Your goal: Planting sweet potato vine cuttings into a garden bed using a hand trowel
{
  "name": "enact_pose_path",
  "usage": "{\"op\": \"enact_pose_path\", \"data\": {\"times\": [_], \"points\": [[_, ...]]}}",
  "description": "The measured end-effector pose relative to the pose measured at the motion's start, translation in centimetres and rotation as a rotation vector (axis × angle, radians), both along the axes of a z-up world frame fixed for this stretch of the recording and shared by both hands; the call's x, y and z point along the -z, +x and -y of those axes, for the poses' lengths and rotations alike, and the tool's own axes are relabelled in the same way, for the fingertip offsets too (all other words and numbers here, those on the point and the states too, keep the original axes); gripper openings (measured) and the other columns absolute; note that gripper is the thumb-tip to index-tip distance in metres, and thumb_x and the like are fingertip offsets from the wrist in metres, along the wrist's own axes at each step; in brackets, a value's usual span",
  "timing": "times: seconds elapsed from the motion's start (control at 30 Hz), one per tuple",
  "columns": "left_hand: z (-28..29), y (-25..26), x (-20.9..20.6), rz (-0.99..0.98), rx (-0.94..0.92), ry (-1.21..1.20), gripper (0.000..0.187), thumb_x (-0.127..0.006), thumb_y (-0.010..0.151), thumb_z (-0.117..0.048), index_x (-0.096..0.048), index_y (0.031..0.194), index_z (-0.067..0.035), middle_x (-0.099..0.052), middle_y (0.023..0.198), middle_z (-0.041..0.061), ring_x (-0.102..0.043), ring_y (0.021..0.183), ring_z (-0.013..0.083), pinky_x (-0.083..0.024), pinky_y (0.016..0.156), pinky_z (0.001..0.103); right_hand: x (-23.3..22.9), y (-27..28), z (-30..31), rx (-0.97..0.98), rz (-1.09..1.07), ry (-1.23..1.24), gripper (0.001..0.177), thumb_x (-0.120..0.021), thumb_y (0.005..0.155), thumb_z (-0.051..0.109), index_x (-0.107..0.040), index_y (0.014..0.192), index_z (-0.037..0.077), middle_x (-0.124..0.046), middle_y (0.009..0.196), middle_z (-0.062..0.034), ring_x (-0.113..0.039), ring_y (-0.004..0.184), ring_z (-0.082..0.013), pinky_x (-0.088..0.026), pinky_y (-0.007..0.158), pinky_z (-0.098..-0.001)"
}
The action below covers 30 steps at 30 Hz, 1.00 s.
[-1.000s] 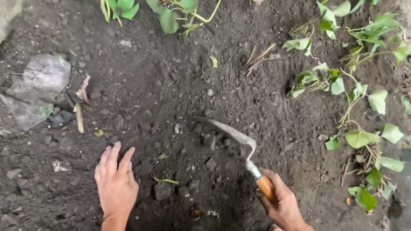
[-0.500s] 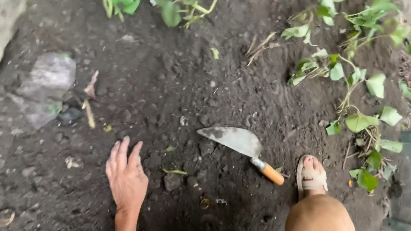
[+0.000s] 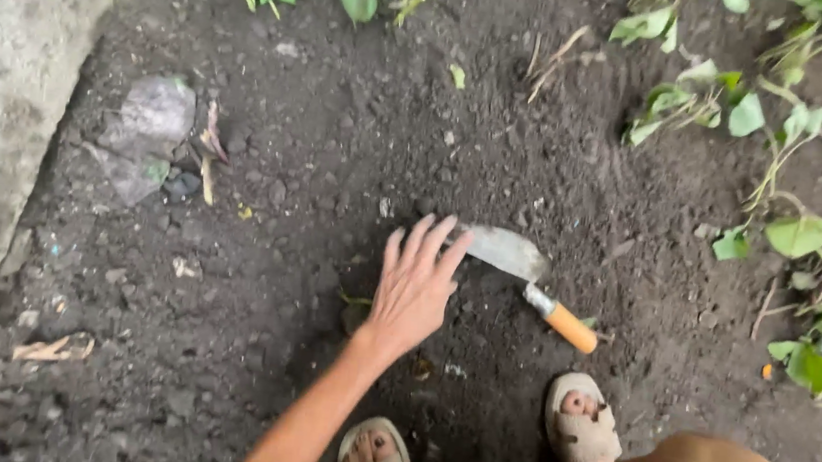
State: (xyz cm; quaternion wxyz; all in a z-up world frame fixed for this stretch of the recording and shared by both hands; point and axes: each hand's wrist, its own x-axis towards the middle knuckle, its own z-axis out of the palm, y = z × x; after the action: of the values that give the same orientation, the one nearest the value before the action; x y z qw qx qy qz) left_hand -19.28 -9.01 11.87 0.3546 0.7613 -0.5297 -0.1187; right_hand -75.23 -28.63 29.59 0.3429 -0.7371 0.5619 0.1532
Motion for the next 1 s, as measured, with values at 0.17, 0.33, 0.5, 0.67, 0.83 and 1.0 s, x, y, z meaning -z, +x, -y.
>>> {"op": "enact_pose_path", "data": {"times": [0.17, 0.33, 0.5, 0.67, 0.83, 1.0], "points": [[6.8, -0.3, 7.7, 0.447, 0.265, 0.082, 0.039, -0.084, 0.075, -0.021, -0.067, 0.109, -0.014, -0.059, 0.106, 0.007, -0.060, 0.103, 0.0304, -0.044, 0.094, 0.053, 6.5, 15.1, -0.5, 0.049, 0.020, 0.017, 0.030, -0.066, 0.087, 0.015, -0.088, 0.106, 0.010, -0.085, 0.080, -0.0180, -0.079, 0.085, -0.0304, -0.061, 0.091, -0.0477], [11.0, -0.4, 1.5, 0.458, 0.340, 0.108, 0.014, -0.074, 0.084, -0.012, -0.069, 0.097, -0.016, -0.053, 0.084, -0.001, -0.057, 0.079, 0.0233, -0.047, 0.071, 0.039, 20.2, 21.4, 1.1, -0.368, 0.069, -0.247, 0.055, -0.076, 0.078, 0.036, -0.064, 0.129, 0.021, -0.062, 0.103, -0.0085, -0.067, 0.104, -0.0336, -0.057, 0.087, -0.0482], [11.9, 2.2, -3.0, 0.399, 0.323, 0.262, 0.008, -0.069, 0.087, -0.011, -0.068, 0.092, -0.017, -0.058, 0.081, -0.001, -0.062, 0.079, 0.0227, -0.051, 0.066, 0.038, 20.0, 25.4, 4.7, -0.625, 0.115, -0.236, 0.049, -0.076, 0.068, 0.050, -0.064, 0.112, 0.029, -0.052, 0.097, 0.0020, -0.065, 0.097, -0.0262, -0.058, 0.080, -0.0458], [11.7, 10.4, -2.8, 0.563, -0.011, 0.449, 0.010, -0.063, 0.091, -0.013, -0.066, 0.091, -0.023, -0.060, 0.083, -0.003, -0.064, 0.079, 0.0218, -0.049, 0.064, 0.041, 12.2, 35.4, 8.4, -0.633, 0.449, 0.012, 0.054, -0.072, 0.082, 0.027, -0.054, 0.132, 0.020, -0.076, 0.087, -0.0215, -0.074, 0.087, -0.0472, -0.054, 0.071, -0.0584], [10.8, 16.4, 2.3, 0.575, -0.411, 0.484, 0.010, -0.066, 0.093, -0.012, -0.071, 0.097, -0.020, -0.060, 0.085, 0.000, -0.067, 0.079, 0.0224, -0.055, 0.070, 0.041, 14.6, 46.8, 10.2, -0.868, 0.467, -0.266, 0.060, -0.071, 0.089, 0.029, -0.052, 0.146, 0.032, -0.075, 0.099, -0.0108, -0.075, 0.092, -0.0372, -0.058, 0.080, -0.0471], [6.1, 11.4, 5.0, 0.482, -0.613, 0.542, 0.008, -0.065, 0.094, -0.016, -0.070, 0.100, -0.015, -0.060, 0.091, 0.003, -0.067, 0.086, 0.0269, -0.052, 0.079, 0.047, 19.6, 44.8, 6.7, -0.955, 0.557, -0.143, 0.072, -0.073, 0.085, 0.019, -0.049, 0.153, 0.023, -0.074, 0.105, -0.0211, -0.073, 0.099, -0.0424, -0.056, 0.088, -0.0542]]}}
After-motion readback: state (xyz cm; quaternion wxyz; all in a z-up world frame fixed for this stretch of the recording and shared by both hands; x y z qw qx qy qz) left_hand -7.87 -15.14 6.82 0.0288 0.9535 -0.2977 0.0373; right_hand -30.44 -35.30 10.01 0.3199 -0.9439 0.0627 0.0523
